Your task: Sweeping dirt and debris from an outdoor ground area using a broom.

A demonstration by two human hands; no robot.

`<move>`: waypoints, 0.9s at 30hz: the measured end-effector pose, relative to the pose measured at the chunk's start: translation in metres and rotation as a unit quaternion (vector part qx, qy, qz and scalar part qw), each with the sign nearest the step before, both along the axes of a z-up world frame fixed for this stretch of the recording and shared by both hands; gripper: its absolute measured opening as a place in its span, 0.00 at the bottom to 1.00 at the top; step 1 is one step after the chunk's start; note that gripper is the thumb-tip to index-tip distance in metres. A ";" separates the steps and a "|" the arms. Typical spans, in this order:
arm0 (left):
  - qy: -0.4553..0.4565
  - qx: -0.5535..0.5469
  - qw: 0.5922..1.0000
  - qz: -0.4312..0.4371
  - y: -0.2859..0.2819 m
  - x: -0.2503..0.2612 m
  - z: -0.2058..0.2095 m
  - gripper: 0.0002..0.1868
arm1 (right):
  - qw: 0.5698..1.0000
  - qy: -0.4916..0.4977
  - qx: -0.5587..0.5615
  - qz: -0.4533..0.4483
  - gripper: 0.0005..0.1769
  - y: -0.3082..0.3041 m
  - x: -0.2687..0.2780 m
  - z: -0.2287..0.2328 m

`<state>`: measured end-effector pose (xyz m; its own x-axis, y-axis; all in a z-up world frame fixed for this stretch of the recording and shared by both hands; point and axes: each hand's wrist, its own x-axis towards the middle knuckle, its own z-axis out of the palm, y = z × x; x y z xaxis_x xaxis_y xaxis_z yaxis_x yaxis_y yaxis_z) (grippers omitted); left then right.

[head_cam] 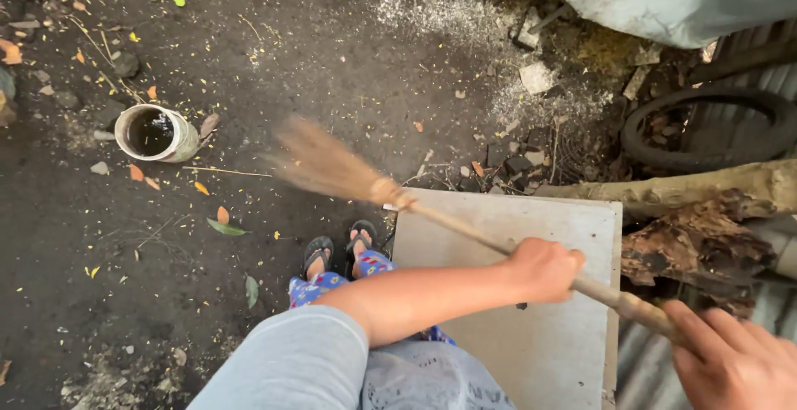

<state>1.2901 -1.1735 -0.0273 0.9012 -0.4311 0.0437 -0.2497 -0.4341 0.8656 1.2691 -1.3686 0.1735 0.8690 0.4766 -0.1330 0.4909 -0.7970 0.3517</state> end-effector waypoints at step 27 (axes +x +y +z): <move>0.011 0.053 0.999 -0.001 0.020 0.063 -0.164 0.12 | 0.992 -0.084 -0.064 0.066 0.03 0.142 0.025 -0.108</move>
